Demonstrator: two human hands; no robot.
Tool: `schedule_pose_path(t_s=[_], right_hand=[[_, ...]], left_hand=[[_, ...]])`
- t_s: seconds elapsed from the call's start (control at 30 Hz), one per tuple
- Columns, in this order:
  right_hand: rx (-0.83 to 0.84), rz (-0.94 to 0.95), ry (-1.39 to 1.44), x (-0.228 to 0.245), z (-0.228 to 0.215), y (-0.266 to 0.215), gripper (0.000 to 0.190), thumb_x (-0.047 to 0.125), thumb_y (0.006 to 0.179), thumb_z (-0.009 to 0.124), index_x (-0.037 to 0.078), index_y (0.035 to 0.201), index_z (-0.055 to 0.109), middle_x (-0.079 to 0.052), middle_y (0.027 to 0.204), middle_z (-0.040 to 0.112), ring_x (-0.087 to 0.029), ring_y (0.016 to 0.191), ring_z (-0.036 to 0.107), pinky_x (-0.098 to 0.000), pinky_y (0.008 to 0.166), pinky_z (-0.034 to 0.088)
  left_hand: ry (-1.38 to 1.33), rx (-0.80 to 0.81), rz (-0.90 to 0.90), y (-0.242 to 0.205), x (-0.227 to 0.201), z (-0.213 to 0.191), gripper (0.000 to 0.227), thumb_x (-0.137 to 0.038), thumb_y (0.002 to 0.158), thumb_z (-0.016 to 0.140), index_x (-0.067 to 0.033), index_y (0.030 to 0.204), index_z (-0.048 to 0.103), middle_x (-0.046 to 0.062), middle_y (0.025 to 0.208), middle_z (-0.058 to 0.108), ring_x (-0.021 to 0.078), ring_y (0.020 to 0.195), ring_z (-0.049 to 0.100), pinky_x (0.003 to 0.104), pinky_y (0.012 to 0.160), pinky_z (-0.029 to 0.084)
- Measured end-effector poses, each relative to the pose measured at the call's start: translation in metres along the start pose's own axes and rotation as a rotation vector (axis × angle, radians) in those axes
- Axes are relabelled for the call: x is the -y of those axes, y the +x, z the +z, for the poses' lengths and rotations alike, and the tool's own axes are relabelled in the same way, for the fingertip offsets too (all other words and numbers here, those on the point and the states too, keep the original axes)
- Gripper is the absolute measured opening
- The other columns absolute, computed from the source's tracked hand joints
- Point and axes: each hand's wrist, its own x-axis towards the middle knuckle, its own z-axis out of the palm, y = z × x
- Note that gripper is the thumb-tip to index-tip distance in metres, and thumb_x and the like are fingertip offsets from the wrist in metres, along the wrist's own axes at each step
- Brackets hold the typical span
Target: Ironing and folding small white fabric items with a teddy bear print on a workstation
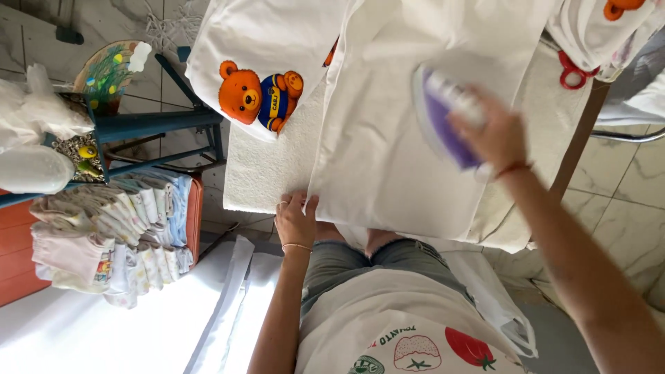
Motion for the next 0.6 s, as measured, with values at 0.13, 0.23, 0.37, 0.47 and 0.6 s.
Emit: schedule_pose_path(t_s=[0.13, 0.23, 0.37, 0.47, 0.6], right_hand=[[0.199, -0.296, 0.111, 0.089, -0.016, -0.048, 0.044, 0.031, 0.069, 0.069, 0.016, 0.109, 0.06, -0.01, 0.095, 0.063, -0.03, 0.084, 0.06, -0.0377, 0.071, 0.048], [0.27, -0.589, 0.021, 0.095, -0.009, -0.092, 0.038, 0.036, 0.072, 0.061, 0.024, 0.108, 0.057, -0.003, 0.077, 0.062, -0.023, 0.062, 0.059, -0.0328, 0.055, 0.049], [0.185, -0.725, 0.035, 0.091, -0.003, -0.076, 0.018, 0.034, 0.076, 0.059, 0.023, 0.09, 0.064, 0.001, 0.072, 0.063, -0.019, 0.057, 0.061, -0.0266, 0.05, 0.048], [-0.026, -0.608, -0.048, 0.11, -0.017, -0.013, 0.035, 0.042, 0.076, 0.066, 0.013, 0.096, 0.063, -0.004, 0.091, 0.065, -0.02, 0.073, 0.062, -0.0274, 0.059, 0.05], [-0.022, -0.204, -0.193, 0.034, 0.019, 0.03, 0.041, 0.046, 0.081, 0.068, 0.025, 0.115, 0.06, -0.005, 0.082, 0.065, -0.028, 0.071, 0.062, -0.0365, 0.057, 0.051]], left_hand=[[-0.032, 0.016, -0.018, -0.001, 0.005, 0.003, 0.028, -0.048, 0.083, 0.048, -0.0218, 0.084, 0.056, 0.0, 0.077, 0.057, 0.0243, 0.079, 0.057, 0.041, 0.07, 0.044], [-0.026, 0.008, -0.082, -0.003, 0.006, 0.001, 0.027, -0.05, 0.084, 0.045, -0.0246, 0.085, 0.054, -0.002, 0.078, 0.06, 0.0204, 0.08, 0.059, 0.039, 0.075, 0.042], [-0.008, -0.02, -0.068, 0.001, 0.009, 0.006, 0.024, -0.05, 0.083, 0.046, -0.0272, 0.084, 0.054, -0.005, 0.076, 0.061, 0.0176, 0.079, 0.06, 0.037, 0.074, 0.043], [-0.033, -0.012, 0.026, -0.001, 0.004, -0.006, 0.021, -0.046, 0.083, 0.049, -0.0261, 0.084, 0.053, -0.006, 0.078, 0.061, 0.0162, 0.08, 0.06, 0.035, 0.071, 0.043], [-0.12, 0.092, 0.032, -0.003, -0.001, -0.014, 0.026, -0.048, 0.084, 0.047, -0.0229, 0.085, 0.053, 0.001, 0.078, 0.06, 0.0226, 0.08, 0.06, 0.039, 0.069, 0.044]])
